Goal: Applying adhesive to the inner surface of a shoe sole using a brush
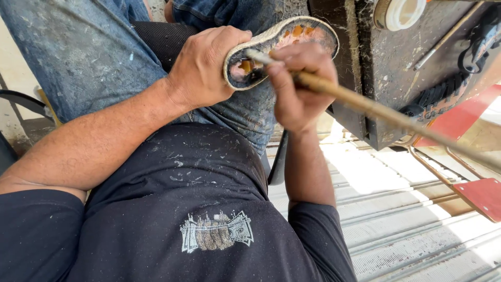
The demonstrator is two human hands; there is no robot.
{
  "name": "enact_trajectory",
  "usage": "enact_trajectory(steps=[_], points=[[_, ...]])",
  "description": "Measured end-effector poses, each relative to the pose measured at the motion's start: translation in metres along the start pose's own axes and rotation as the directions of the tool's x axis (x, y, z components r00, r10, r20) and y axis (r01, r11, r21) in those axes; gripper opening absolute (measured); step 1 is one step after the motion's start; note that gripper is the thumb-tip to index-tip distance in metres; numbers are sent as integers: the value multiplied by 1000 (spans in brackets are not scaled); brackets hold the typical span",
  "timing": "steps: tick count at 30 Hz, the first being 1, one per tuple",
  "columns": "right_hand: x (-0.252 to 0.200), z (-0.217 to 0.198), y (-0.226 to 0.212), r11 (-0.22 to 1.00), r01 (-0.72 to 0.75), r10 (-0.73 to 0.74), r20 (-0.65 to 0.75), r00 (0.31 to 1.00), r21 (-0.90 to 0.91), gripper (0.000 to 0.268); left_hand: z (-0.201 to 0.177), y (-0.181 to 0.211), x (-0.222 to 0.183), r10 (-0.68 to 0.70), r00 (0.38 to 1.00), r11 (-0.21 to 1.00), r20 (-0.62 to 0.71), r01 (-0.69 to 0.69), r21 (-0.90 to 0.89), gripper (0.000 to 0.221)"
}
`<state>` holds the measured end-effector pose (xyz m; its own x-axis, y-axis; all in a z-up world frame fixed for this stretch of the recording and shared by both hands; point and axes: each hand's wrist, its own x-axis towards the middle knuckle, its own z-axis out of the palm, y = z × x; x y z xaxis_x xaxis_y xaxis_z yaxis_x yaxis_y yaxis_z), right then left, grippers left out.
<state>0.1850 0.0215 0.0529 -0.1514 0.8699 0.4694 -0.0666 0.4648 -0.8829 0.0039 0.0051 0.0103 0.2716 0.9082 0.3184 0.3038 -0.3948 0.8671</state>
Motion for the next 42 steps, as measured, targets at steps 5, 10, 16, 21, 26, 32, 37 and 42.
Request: enact_trajectory(steps=[5,10,16,21,26,32,37,42], points=[[0,-33,21,982,-129,113,-124,986,-136,15,0,-5,-2,-2,1000,1000,2,2,1,30],[-6,-15,16,959,-220,173,-245,954,-179,19,0,-4,1,4,1000,1000,-14,-3,11,31],[-3,20,-17,983,13,-24,-54,998,-185,11,-2,-2,2,-12,1000,1000,5,12,-26,32],[26,-5,-53,992,-90,92,-13,996,92,14,-38,-15,27,-2,984,988,177,30,-155,44],[54,-20,-106,1000,-11,11,56,998,6,16,-104,7,77,12,842,911,540,214,-353,47],[74,20,-130,970,166,-144,131,981,-180,17,-116,28,83,256,650,694,716,392,-604,39],[82,36,-134,946,254,-198,259,945,-201,15,-111,42,68,204,624,702,754,444,-557,46],[84,43,-145,910,272,-175,304,936,-314,16,-115,48,69,91,623,818,777,399,-415,58]])
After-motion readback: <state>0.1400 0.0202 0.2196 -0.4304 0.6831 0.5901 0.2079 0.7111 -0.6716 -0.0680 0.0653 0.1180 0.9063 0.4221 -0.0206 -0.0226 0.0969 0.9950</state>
